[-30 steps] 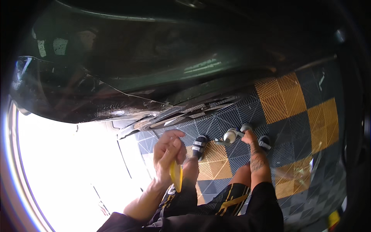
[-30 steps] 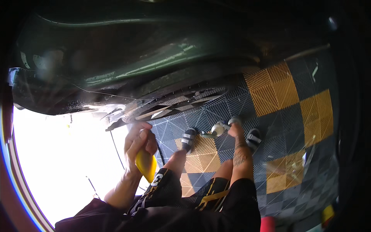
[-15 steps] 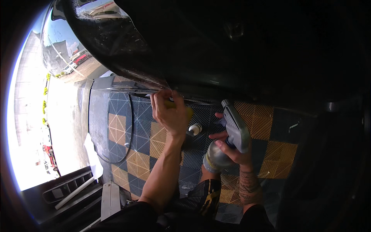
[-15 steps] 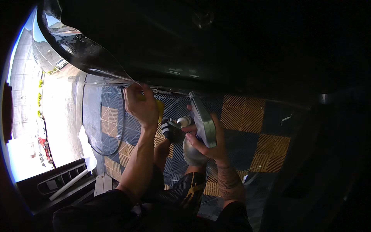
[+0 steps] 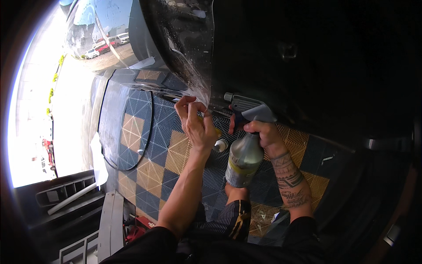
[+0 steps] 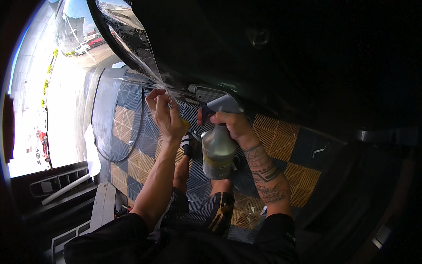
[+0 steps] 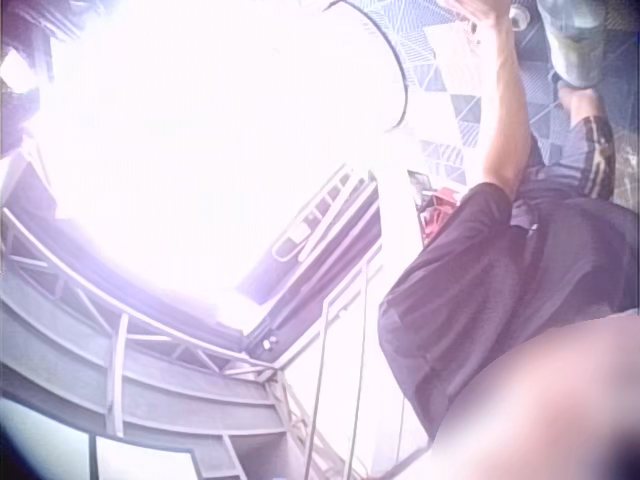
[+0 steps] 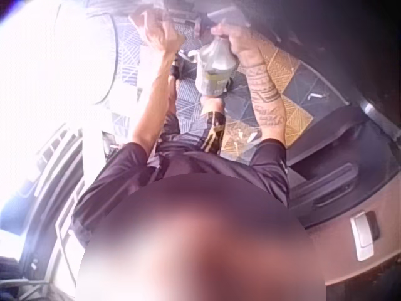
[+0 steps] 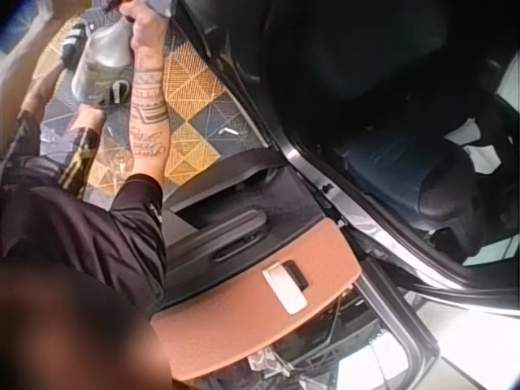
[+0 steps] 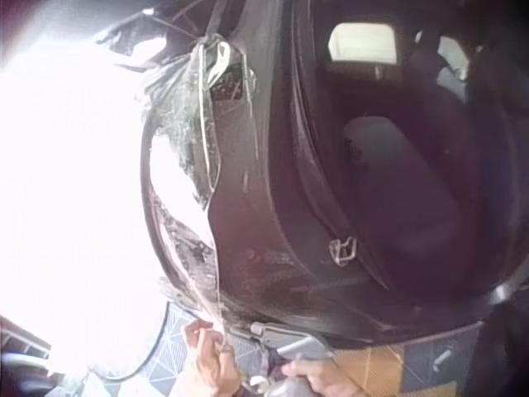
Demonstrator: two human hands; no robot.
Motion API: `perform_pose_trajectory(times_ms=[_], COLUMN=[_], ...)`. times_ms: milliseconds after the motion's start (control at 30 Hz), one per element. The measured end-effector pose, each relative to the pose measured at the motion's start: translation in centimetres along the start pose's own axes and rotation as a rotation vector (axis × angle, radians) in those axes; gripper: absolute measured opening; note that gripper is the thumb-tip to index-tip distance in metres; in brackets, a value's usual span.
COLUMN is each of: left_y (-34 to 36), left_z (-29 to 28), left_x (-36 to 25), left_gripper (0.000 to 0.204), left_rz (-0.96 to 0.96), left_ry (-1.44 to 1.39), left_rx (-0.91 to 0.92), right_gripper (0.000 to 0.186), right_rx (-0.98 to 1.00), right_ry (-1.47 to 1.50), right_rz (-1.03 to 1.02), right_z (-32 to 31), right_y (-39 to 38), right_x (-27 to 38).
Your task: The person applies a transparent protective film to the rear bumper of a black car. They spray a liquid solution onto the surface, position the film, and use a yellow squeegee to smooth it out and remove bubbles. The person repeatedly sprays and squeegees different sections of the bumper, including around the wheel arch and taillight area.
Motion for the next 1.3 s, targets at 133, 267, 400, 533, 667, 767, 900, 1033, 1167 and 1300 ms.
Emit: perform_pose_trajectory(times_ms=[133, 267, 400, 533, 667, 767, 900, 1033, 1167, 1300], left_y=[-0.4, -0.6, 0.2, 0.0, -0.6, 0.1, 0.1, -2.3, -22.2, -35.5], left_z=[-0.4, -1.1, -1.4, -1.2, -0.6, -0.5, -0.3, 0.0, -3.1, -7.5], left_x=[0.0, 0.5, -0.6, -0.5, -0.3, -0.7, -1.6, 0.4, 5.2, 5.2], left_gripper=[0.014, 0.014, 0.014, 0.015, 0.015, 0.015, 0.017, 0.018, 0.017, 0.048], left_rz=[0.009, 0.101, -0.006, 0.031, 0.111, 0.087, 0.013, -0.099, -1.54, -1.86], left_ry=[0.02, 0.112, 0.005, 0.016, 0.04, 0.011, -0.012, -0.176, -1.295, -0.65], left_rx=[-0.001, 0.013, -0.029, 0.009, 0.048, 0.047, 0.064, 0.16, 0.673, 1.188], right_gripper=[0.046, 0.024, 0.031, 0.043, 0.047, 0.048, 0.045, 0.038, 0.026, 0.059], right_rx=[-0.013, 0.024, -0.04, -0.022, -0.029, -0.044, -0.117, -0.093, -0.417, -0.733], right_ry=[-0.036, 0.004, 0.032, 0.023, 0.05, 0.019, -0.11, 0.046, -0.615, -0.924], right_rz=[0.002, 0.028, -0.01, -0.013, -0.092, -0.084, -0.129, -0.145, -0.288, 0.017], right_z=[0.2, 2.0, 2.0, 1.9, 2.0, 1.9, 1.7, 0.4, -3.1, -12.1], right_y=[0.7, -0.2, -0.1, 0.1, -0.2, -0.1, -0.3, -3.3, -9.0, -12.5], right_x=[-0.7, 0.7, 0.6, 0.4, 1.0, 1.3, 1.4, -0.1, -7.1, -24.0])
Point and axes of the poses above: each hand's wrist, its own y-axis towards the middle knuckle, its own z-axis out of the palm, x = y × z, the point moved 5 cm from there along y, towards the middle knuckle, and after that the axes turned 14 degrees about z, right-handed, at the moved point
